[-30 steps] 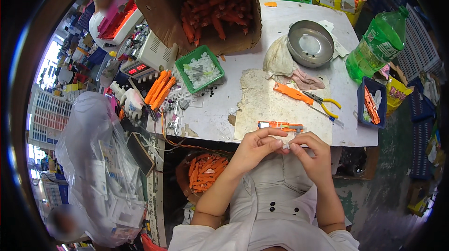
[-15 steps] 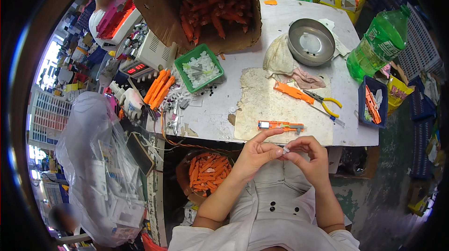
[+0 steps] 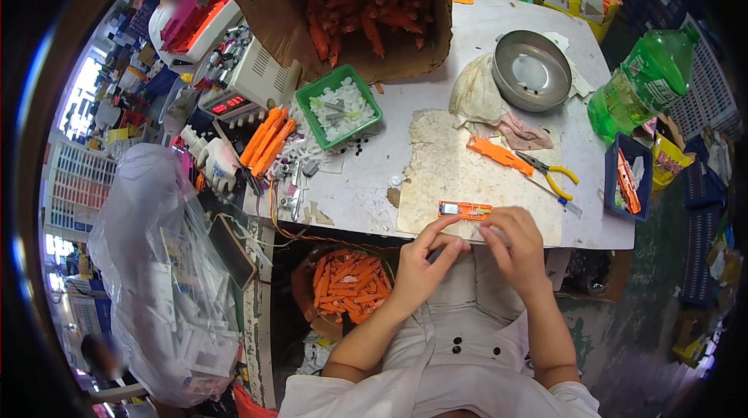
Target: The person assembles a toy gun by hand, inserting an internal spring and a toy trigger into a toy casing, then closing the toy shell around the internal components.
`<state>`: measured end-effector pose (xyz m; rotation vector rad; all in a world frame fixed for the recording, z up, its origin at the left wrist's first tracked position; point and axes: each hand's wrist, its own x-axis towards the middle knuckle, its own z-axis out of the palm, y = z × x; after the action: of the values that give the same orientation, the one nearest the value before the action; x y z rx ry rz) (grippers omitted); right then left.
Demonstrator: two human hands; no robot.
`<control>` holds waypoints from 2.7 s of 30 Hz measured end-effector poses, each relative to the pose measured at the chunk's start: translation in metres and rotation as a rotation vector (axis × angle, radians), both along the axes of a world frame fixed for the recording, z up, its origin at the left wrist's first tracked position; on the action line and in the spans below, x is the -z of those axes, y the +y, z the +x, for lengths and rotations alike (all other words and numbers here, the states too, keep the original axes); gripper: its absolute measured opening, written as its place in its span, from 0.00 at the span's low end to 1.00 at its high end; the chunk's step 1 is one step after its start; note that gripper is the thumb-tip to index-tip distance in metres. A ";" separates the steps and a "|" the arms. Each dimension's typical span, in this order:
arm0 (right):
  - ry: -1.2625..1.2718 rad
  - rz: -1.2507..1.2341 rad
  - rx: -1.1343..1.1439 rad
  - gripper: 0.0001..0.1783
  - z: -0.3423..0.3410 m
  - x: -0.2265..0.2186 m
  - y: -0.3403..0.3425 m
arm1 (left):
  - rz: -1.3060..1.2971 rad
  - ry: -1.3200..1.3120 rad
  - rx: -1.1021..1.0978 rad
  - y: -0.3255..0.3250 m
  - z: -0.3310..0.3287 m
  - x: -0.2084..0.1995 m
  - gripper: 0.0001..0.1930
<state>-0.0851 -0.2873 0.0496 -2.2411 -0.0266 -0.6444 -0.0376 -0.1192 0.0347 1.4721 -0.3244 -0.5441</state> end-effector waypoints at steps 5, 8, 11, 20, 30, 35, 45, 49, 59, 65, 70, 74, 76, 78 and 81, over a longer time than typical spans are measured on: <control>0.069 -0.105 -0.119 0.06 0.030 0.008 -0.017 | 0.365 -0.890 -0.136 0.003 0.011 0.022 0.17; 0.115 -0.187 -0.223 0.06 0.041 0.012 -0.022 | 0.476 -1.105 -0.130 -0.001 0.015 0.029 0.18; 0.146 -0.236 -0.261 0.06 0.048 0.015 -0.025 | 0.531 -1.140 -0.106 -0.003 0.016 0.046 0.20; 0.239 -0.163 -0.273 0.07 0.055 0.010 -0.027 | 0.618 -1.170 -0.088 -0.006 0.015 0.051 0.22; 0.174 -0.200 -0.226 0.07 0.057 0.013 -0.028 | 0.641 -1.149 -0.104 -0.009 0.015 0.048 0.19; 0.186 0.099 0.099 0.06 0.015 0.016 -0.054 | 0.655 -1.182 -0.091 -0.009 0.014 0.051 0.19; 0.053 -0.062 0.079 0.08 -0.031 0.031 -0.042 | 0.702 -1.238 -0.078 -0.006 0.012 0.053 0.31; 0.099 -0.025 0.210 0.12 -0.016 0.027 -0.020 | 0.692 -1.238 -0.080 -0.008 0.012 0.056 0.31; 0.134 -0.141 0.160 0.19 -0.015 0.031 -0.027 | 0.714 -1.256 -0.098 -0.007 0.012 0.060 0.30; 0.196 -0.149 0.146 0.21 -0.018 0.035 -0.033 | 0.635 -1.262 -0.155 -0.008 0.013 0.068 0.24; 0.204 -0.168 0.060 0.21 -0.001 0.021 -0.024 | 0.581 -1.254 -0.156 -0.006 0.013 0.070 0.21; 0.187 -0.258 -0.041 0.20 0.015 0.023 -0.021 | 0.750 -1.287 -0.124 -0.008 0.010 0.062 0.19; 0.169 -0.329 -0.062 0.19 0.018 0.026 -0.022 | 0.794 -1.266 -0.108 -0.009 0.009 0.062 0.18; 0.164 -0.333 -0.057 0.18 0.018 0.028 -0.022 | 0.800 -1.283 -0.116 -0.009 0.009 0.062 0.20; 0.168 -0.340 -0.046 0.17 0.018 0.029 -0.022 | 0.794 -1.298 -0.123 -0.009 0.010 0.061 0.19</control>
<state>-0.0673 -0.3094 0.0206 -2.6080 -0.1114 -0.4497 -0.0277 -0.1282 -0.0266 2.4640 -1.0922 0.5560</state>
